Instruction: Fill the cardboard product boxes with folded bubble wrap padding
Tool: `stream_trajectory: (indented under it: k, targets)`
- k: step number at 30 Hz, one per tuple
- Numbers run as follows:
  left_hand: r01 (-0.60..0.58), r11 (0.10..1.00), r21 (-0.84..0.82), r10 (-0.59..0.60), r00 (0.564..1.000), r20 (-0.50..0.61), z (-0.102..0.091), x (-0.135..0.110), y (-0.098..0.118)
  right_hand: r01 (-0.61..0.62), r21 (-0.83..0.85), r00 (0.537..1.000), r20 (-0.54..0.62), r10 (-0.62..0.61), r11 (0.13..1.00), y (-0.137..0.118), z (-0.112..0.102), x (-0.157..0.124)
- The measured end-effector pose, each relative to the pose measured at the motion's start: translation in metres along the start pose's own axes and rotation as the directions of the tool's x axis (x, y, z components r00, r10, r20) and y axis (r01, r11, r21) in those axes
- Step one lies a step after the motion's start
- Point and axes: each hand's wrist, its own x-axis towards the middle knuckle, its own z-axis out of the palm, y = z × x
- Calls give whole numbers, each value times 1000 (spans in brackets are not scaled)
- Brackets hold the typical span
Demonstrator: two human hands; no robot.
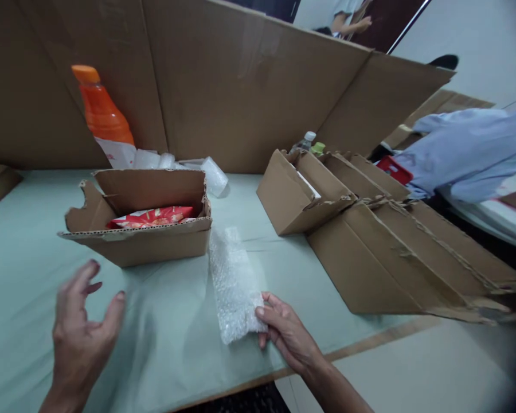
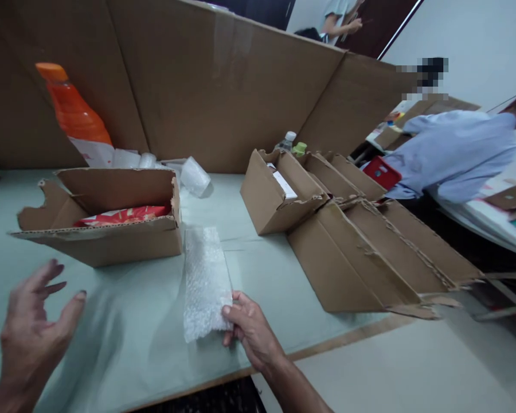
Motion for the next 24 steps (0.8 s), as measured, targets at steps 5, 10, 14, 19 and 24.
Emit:
stream_trajectory:
  k: [5,10,14,19,24]
  targets:
    - [-432,884,-178,465,778,423,0,-56,51,-63,101,996,73,56,993,21,6,-14]
    - [-404,849,-340,519,757,397,38,-79,77,-65,140,994,100,51,988,33,4,-18]
    - [-116,889,-442,329,834,443,57,-69,87,-62,194,989,142,35,979,33,-5,-25]
    - [323,908,-268,-80,760,645,66,-48,93,189,-94,973,151,-174,977,20,-20,-40]
    - [374,912,-167,-161,703,693,79,-39,93,694,-637,679,422,-601,337,9,-16,-28]
